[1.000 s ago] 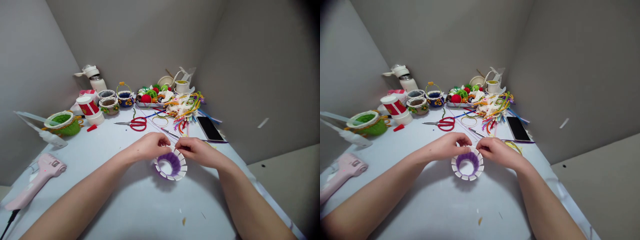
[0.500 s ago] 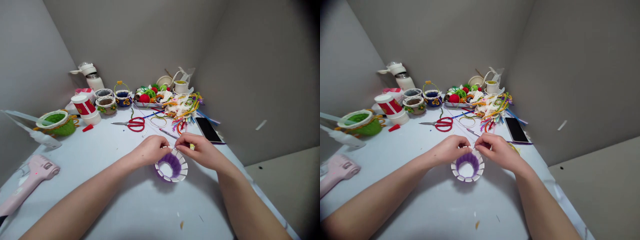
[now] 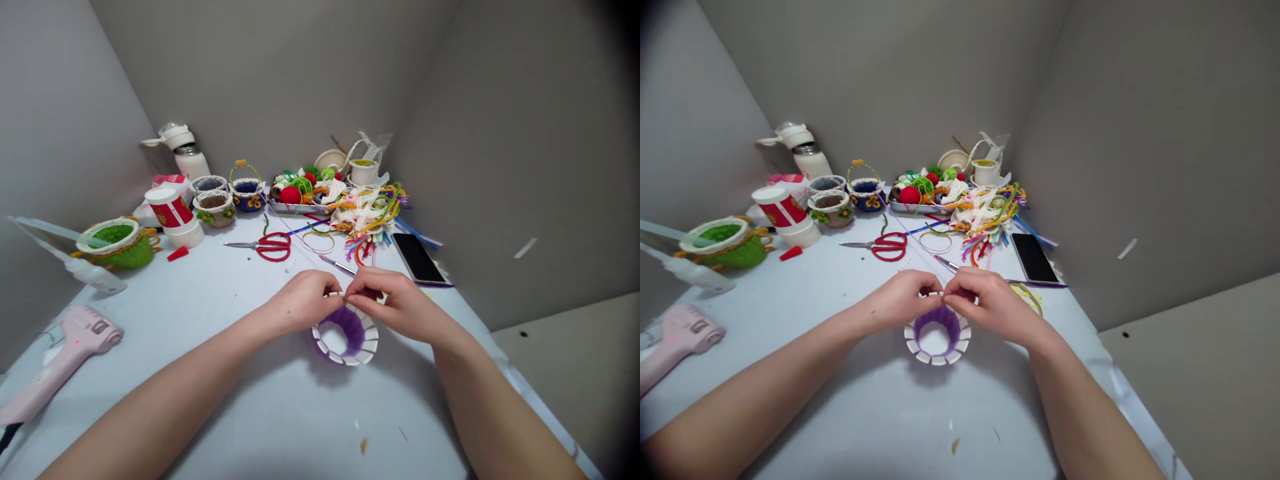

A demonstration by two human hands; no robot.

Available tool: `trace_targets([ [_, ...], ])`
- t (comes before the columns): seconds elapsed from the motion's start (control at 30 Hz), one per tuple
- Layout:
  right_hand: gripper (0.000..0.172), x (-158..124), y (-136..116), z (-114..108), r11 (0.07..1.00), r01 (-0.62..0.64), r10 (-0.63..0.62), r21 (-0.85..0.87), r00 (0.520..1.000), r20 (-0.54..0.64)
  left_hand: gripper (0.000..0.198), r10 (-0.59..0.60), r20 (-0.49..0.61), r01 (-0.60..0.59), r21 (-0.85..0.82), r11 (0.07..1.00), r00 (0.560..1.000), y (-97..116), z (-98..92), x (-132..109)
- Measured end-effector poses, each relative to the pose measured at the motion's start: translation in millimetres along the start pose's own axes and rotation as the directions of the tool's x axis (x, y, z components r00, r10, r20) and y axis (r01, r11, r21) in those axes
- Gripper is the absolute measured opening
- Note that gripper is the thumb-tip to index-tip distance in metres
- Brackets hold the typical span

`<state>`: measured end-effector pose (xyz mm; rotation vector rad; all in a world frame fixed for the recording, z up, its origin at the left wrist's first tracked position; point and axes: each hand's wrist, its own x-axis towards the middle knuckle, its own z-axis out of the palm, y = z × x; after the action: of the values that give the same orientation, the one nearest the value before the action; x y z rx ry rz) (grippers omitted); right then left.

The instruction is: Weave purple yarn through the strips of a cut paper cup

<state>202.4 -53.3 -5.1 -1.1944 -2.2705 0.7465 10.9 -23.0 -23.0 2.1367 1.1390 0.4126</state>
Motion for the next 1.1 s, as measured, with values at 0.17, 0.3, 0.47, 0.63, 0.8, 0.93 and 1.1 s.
trace_targets([
  [0.17, 0.015, -4.5, 6.1, -11.0, 0.999, -0.035, 0.031, 0.036, 0.995, 0.097, 0.022, 0.006, -0.006, -0.006, 0.002, 1.000, 1.000, -0.8, -1.4, 1.0],
  [0.3, 0.017, -4.4, 15.3, -18.0, 0.997, -0.067, 0.060, 0.039, 0.986, 0.154, 0.023, 0.002, -0.007, -0.002, 0.003, 1.000, 1.000, -0.8, -1.8, 1.4],
  [0.47, 0.017, -3.1, 21.5, -17.7, 0.999, -0.028, 0.016, 0.036, 0.956, 0.294, 0.024, -0.002, -0.005, 0.002, -0.004, 1.000, 1.000, -0.7, -1.8, 0.3],
  [0.63, 0.018, 0.1, 22.9, -7.5, 0.997, -0.073, 0.071, -0.006, 0.959, 0.276, 0.023, -0.022, 0.002, 0.022, -0.036, 0.999, 1.000, 0.4, -7.9, -1.8],
  [0.8, 0.018, 5.7, 19.1, 6.2, 0.997, -0.075, 0.074, 0.016, 0.994, 0.077, 0.021, -0.058, -0.055, 0.058, -0.010, 0.998, 0.997, -3.4, -19.0, -1.5],
  [0.93, 0.019, 8.2, 20.8, 13.7, 0.998, -0.059, 0.057, 0.012, 0.994, 0.095, 0.022, -0.107, -0.013, 0.107, 0.027, 0.994, 0.994, -3.8, -22.7, -2.4],
  [1.1, 0.019, 8.3, 22.8, 16.6, 0.999, -0.055, 0.054, 0.001, 0.993, 0.103, 0.025, -0.047, -0.042, 0.044, -0.076, 0.996, 0.998, -4.7, -16.4, -0.8],
])
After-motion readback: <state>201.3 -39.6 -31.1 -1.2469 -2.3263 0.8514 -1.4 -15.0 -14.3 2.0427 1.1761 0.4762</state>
